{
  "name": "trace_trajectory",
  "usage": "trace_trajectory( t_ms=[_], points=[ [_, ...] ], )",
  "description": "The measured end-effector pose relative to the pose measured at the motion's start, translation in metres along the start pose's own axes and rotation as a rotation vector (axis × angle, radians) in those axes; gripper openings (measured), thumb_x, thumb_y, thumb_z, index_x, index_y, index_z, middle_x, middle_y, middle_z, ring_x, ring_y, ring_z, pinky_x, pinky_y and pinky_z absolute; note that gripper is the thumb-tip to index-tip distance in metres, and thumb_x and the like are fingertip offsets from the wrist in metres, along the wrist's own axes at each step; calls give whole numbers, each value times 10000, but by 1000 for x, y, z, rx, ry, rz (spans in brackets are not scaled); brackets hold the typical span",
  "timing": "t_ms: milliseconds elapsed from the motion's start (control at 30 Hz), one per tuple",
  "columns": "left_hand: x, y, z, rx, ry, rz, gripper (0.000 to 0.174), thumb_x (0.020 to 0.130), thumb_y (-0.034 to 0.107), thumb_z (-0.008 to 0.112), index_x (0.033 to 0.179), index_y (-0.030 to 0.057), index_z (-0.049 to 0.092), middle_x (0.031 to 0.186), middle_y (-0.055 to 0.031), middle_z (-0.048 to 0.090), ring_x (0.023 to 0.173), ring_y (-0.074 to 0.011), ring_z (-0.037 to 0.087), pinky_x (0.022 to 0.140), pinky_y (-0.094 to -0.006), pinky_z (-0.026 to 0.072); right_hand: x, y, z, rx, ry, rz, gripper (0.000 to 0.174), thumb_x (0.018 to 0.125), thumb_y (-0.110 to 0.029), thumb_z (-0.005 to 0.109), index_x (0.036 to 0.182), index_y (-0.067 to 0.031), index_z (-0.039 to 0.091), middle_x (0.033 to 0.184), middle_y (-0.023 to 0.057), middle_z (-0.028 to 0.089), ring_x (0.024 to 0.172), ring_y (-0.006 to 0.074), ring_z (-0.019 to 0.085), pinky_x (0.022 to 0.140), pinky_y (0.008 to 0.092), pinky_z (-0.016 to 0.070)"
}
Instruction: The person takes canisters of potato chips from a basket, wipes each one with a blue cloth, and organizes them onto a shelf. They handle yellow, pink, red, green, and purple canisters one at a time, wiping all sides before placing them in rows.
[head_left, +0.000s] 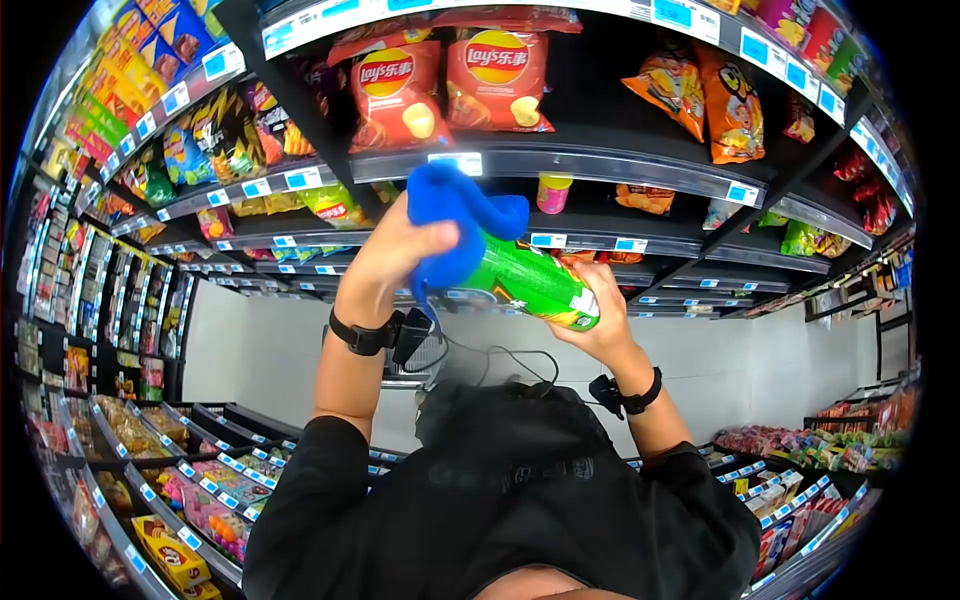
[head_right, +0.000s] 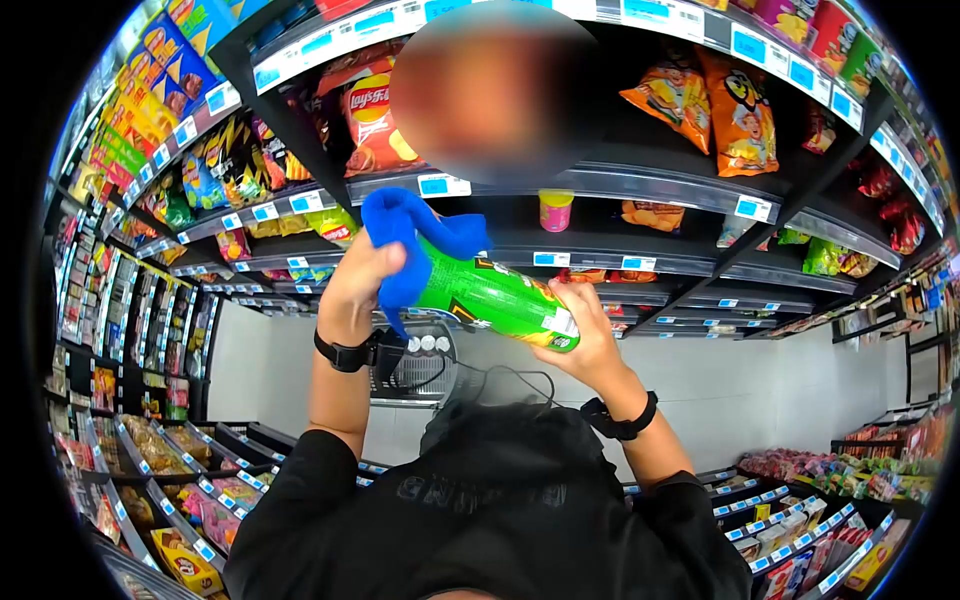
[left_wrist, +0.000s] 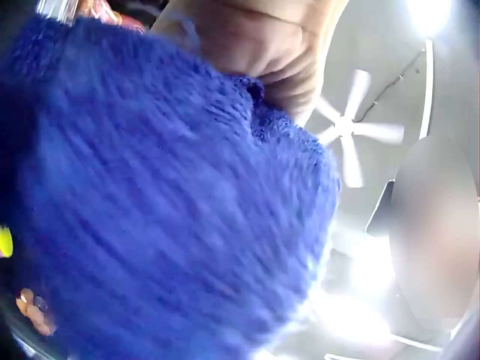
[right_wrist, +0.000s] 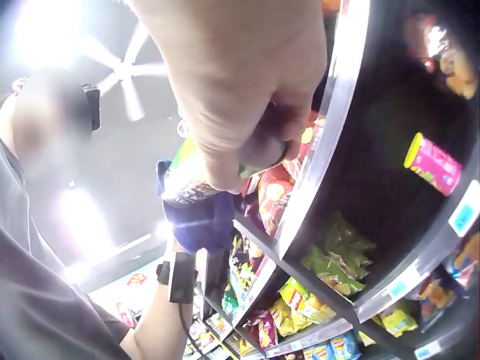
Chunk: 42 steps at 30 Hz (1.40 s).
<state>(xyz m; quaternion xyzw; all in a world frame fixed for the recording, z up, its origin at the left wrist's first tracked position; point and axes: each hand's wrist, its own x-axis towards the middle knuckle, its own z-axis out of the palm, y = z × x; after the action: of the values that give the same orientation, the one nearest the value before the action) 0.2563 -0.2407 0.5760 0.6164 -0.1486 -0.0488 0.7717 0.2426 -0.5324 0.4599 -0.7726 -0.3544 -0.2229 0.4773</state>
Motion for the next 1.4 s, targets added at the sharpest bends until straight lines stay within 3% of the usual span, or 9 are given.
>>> trace_trajectory(
  t_ms=[167,300,467,700,833,967,1000,1167,1400],
  points=[
    [6,-4,-11,-142,184,-221,481,970,417,665,1262,46,571,1175,-114,676,1078,-237,659,943,-383,534,-4,-5,4,369,-165,201,851,630,-119,916,1358,25,499,1247,171,636,1084,248,642,968,370,507],
    [-12,-41,23,-607,167,-5,593,994,466,581,1369,14,502,1267,-171,637,1096,-290,665,938,-432,559,-11,-20,24,840,-268,657,846,645,-178,912,1356,39,508,1279,132,622,1134,190,621,1022,341,463],
    [-9,-88,48,-749,33,91,613,1007,482,535,1406,21,482,1299,-154,626,1107,-280,663,943,-428,561,-13,-29,32,1488,-280,737,764,856,-338,735,1455,-10,392,1262,140,611,1073,278,662,812,454,602],
    [-23,-97,57,-666,-12,-118,583,990,403,578,1419,21,474,1299,-150,625,1097,-263,667,922,-405,574,-10,-3,16,711,-245,489,670,919,-465,693,1327,-82,324,1181,133,568,1080,227,569,939,374,463],
    [-25,-88,61,-564,-36,-362,641,939,403,666,1410,11,478,1309,-142,621,1106,-253,666,942,-404,568,42,11,-47,908,-115,521,796,875,-478,747,1419,-72,331,1283,112,551,1082,194,562,898,336,473],
    [-42,-140,61,-548,-375,-637,813,869,392,728,1503,15,386,1402,-156,566,1232,-268,605,1054,-414,491,87,-11,-91,764,-543,453,787,790,-182,857,1453,-70,449,1248,85,611,1125,162,586,930,312,498],
    [-48,-144,65,-775,-257,-607,496,949,167,597,1387,-40,488,1274,-219,640,1093,-323,686,953,-445,563,97,-16,-99,698,-619,418,781,768,-141,863,1439,-64,471,1195,77,639,1073,148,606,885,299,515],
    [-25,-125,62,-633,-600,-660,960,880,556,691,1558,13,280,1499,-199,472,1366,-305,496,1141,-433,396,144,-73,-136,306,-700,245,708,671,-174,877,1305,-20,602,1053,98,718,899,141,676,707,267,562],
    [-31,-116,6,-683,-527,-696,878,841,399,790,1499,-12,379,1415,-192,548,1308,-312,534,1126,-443,397,247,-139,-246,217,-20,114,760,643,-421,820,1244,9,643,1091,96,704,970,182,688,842,307,544]
  ],
)
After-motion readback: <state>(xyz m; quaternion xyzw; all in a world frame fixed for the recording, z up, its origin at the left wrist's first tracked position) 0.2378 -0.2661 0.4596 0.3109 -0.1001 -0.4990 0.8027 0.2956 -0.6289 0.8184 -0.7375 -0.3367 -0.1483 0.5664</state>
